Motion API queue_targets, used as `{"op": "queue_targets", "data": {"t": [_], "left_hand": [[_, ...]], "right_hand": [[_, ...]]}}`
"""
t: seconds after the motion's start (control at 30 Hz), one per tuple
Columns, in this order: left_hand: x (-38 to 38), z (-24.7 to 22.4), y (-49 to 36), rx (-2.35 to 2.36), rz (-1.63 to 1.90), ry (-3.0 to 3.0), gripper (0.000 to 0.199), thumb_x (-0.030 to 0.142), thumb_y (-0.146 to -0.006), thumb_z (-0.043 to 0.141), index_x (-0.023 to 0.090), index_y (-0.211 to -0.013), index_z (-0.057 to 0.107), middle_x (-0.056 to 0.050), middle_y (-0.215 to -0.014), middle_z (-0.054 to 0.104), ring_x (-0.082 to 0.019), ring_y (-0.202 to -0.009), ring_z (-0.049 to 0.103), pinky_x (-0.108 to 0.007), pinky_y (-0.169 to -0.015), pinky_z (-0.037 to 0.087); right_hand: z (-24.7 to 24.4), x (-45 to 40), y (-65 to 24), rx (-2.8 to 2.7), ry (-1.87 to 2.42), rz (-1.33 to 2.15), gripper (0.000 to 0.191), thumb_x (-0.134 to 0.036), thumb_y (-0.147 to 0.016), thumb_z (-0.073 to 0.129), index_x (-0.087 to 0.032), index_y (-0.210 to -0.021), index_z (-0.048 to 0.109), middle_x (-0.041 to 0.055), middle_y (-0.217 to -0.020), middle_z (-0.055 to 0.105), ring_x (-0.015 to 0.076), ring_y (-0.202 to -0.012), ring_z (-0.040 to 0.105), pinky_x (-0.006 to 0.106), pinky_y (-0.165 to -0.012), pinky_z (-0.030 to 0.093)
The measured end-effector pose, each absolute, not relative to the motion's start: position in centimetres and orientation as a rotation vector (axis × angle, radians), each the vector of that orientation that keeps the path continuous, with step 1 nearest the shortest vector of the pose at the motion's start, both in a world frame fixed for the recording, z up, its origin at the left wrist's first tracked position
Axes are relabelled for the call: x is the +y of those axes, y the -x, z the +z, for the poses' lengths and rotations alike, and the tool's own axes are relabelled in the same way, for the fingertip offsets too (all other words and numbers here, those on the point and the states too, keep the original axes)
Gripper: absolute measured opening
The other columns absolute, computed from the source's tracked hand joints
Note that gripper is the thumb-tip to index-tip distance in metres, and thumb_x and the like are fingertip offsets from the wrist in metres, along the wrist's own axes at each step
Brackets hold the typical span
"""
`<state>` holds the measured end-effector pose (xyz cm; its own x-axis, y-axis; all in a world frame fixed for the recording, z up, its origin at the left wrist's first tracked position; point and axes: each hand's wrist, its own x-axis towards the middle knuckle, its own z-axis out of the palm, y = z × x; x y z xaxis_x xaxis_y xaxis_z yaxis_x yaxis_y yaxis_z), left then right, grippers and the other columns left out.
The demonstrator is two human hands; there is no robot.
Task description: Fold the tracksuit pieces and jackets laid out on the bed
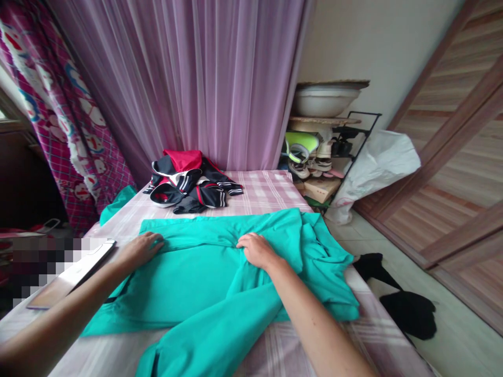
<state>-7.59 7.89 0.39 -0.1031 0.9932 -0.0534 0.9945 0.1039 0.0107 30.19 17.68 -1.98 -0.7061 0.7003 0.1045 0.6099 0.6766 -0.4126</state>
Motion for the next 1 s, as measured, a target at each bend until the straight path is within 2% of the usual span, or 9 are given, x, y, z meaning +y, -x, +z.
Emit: {"op": "queue_targets", "data": {"t": [0.13,0.23,0.33,0.47,0.6,0.7,0.8,0.93,1.0], "left_hand": [[8.2,1.0,8.0,2.357,-0.166,-2.017,0.039,0.035,-0.094,0.037,0.015,-0.109,0.067,-0.016,-0.105,0.069,-0.029,-0.097,0.068,-0.038,-0.085,0.05],[9.2,1.9,8.3,2.407,-0.138,-2.03,0.042,0.033,-0.093,0.037,0.014,-0.118,0.064,-0.018,-0.112,0.068,-0.031,-0.103,0.067,-0.038,-0.087,0.049],[10.8,2.5,9.0,2.467,-0.074,-2.088,0.05,0.036,-0.093,0.035,0.016,-0.133,0.057,-0.017,-0.132,0.061,-0.031,-0.115,0.062,-0.039,-0.095,0.047],[12.9,2.8,10.0,2.384,-0.167,-2.127,0.052,0.042,-0.091,0.038,0.022,-0.135,0.057,-0.012,-0.141,0.058,-0.03,-0.124,0.058,-0.039,-0.1,0.044],[13.9,2.9,10.2,2.333,-0.314,-2.081,0.048,0.043,-0.09,0.039,0.022,-0.125,0.064,-0.014,-0.125,0.069,-0.032,-0.114,0.063,-0.04,-0.093,0.046],[14.0,3.1,10.2,2.374,-0.322,-2.084,0.041,0.038,-0.091,0.037,0.02,-0.112,0.067,-0.015,-0.109,0.073,-0.032,-0.104,0.067,-0.039,-0.086,0.047],[14.2,3.0,10.2,2.471,-0.177,-2.097,0.041,0.037,-0.092,0.035,0.018,-0.109,0.067,-0.016,-0.105,0.073,-0.034,-0.103,0.067,-0.042,-0.087,0.046],[15.0,2.2,10.3,2.558,-0.136,-2.078,0.042,0.038,-0.092,0.037,0.017,-0.108,0.069,-0.018,-0.107,0.073,-0.036,-0.106,0.065,-0.047,-0.094,0.044],[15.3,1.4,10.2,2.61,-0.122,-2.06,0.042,0.036,-0.092,0.038,0.018,-0.114,0.068,-0.017,-0.117,0.071,-0.035,-0.113,0.063,-0.048,-0.099,0.042]], "right_hand": [[-2.4,18.0,-31.1,-2.589,1.014,0.619,0.038,-0.006,-0.076,0.046,-0.024,-0.086,0.078,0.0037,-0.11,0.075,0.0196,-0.107,0.066,0.037,-0.101,0.047],[-0.9,18.7,-31.8,-2.526,1.161,0.659,0.038,-0.012,-0.083,0.045,-0.025,-0.099,0.077,0.0019,-0.109,0.076,0.0185,-0.104,0.068,0.033,-0.096,0.049],[0.8,20.4,-32.8,-2.438,1.427,0.48,0.038,-0.017,-0.088,0.044,-0.026,-0.109,0.074,0.0018,-0.115,0.074,0.0194,-0.108,0.066,0.032,-0.097,0.048],[2.1,24.0,-35.6,-2.39,1.75,0.089,0.04,-0.02,-0.091,0.045,-0.023,-0.125,0.066,0.0085,-0.133,0.064,0.0251,-0.122,0.057,0.04,-0.104,0.041],[1.7,27.4,-39.2,-2.378,2.027,-0.096,0.045,-0.036,-0.091,0.054,-0.024,-0.135,0.058,0.0123,-0.143,0.055,0.0313,-0.131,0.047,0.05,-0.107,0.035],[1.1,29.0,-40.8,-2.436,2.121,-0.072,0.035,-0.038,-0.09,0.057,-0.025,-0.121,0.066,0.0109,-0.133,0.063,0.0303,-0.125,0.051,0.046,-0.103,0.036],[0.5,29.7,-40.8,-2.388,2.113,-0.148,0.026,-0.033,-0.093,0.051,-0.023,-0.108,0.07,0.0107,-0.119,0.069,0.0268,-0.116,0.056,0.04,-0.098,0.037],[-0.7,29.5,-39.8,-2.208,2.147,-0.273,0.029,-0.03,-0.095,0.045,-0.02,-0.11,0.067,0.0142,-0.115,0.069,0.028,-0.112,0.058,0.04,-0.091,0.039],[-1.2,29.1,-39.1,-2.17,2.174,-0.257,0.031,-0.024,-0.095,0.042,-0.018,-0.113,0.066,0.0155,-0.117,0.069,0.0285,-0.112,0.058,0.042,-0.093,0.039]]}}
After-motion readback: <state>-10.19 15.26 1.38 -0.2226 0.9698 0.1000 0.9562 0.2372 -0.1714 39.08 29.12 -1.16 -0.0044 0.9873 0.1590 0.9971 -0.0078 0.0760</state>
